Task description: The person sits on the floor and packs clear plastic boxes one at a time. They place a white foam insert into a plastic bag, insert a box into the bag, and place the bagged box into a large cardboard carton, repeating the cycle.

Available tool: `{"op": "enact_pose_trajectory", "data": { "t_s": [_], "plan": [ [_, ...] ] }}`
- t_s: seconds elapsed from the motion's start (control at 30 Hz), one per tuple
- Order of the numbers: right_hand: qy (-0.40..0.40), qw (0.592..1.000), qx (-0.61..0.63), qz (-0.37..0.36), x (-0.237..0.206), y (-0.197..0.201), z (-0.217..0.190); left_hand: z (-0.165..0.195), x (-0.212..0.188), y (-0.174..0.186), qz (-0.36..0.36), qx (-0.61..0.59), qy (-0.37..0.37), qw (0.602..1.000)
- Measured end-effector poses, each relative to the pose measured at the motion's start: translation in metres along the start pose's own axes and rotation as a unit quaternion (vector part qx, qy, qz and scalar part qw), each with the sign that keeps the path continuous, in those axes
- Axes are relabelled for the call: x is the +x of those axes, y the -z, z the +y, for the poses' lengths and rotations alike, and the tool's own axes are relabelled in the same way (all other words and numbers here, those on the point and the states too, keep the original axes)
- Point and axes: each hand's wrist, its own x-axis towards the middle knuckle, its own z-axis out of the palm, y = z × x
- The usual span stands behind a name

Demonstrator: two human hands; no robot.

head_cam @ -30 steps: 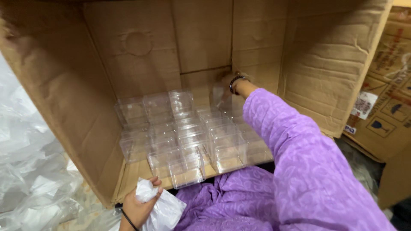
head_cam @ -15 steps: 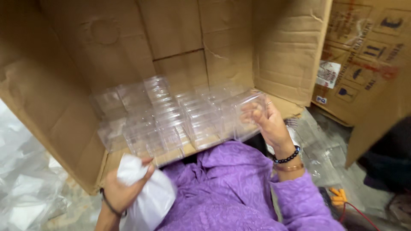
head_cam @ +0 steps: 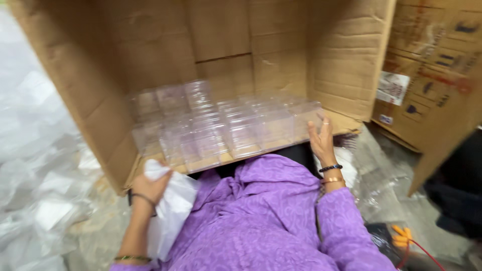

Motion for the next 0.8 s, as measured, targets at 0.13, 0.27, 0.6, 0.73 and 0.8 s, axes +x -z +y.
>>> {"op": "enact_pose_trajectory", "data": {
  "t_s": [0.13, 0.27, 0.6, 0.73, 0.8],
  "plan": [
    [0.074, 0.99, -0.116, 0.03, -0.008, -0.011, -0.027, -0.001, 0.001, -0.022, -0.008, -0.141, -0.134, 0.981],
    [-0.027, 1.0, -0.005, 0.0, -0.015, -0.02, -0.044, 0.011, -0.004, -0.029, -0.011, -0.183, -0.148, 0.972],
    [-0.043, 0.991, -0.059, 0.11, -0.01, -0.012, -0.018, 0.001, 0.009, 0.046, 0.143, -0.018, -0.069, 0.987],
    [-0.065, 0.992, -0.043, 0.099, 0.003, -0.013, -0.009, 0.002, 0.034, 0.039, 0.058, 0.025, -0.095, 0.993],
    [-0.1, 0.993, 0.005, 0.066, 0.007, -0.019, -0.01, 0.005, 0.042, 0.027, 0.006, 0.019, -0.114, 0.993]
  ]
}}
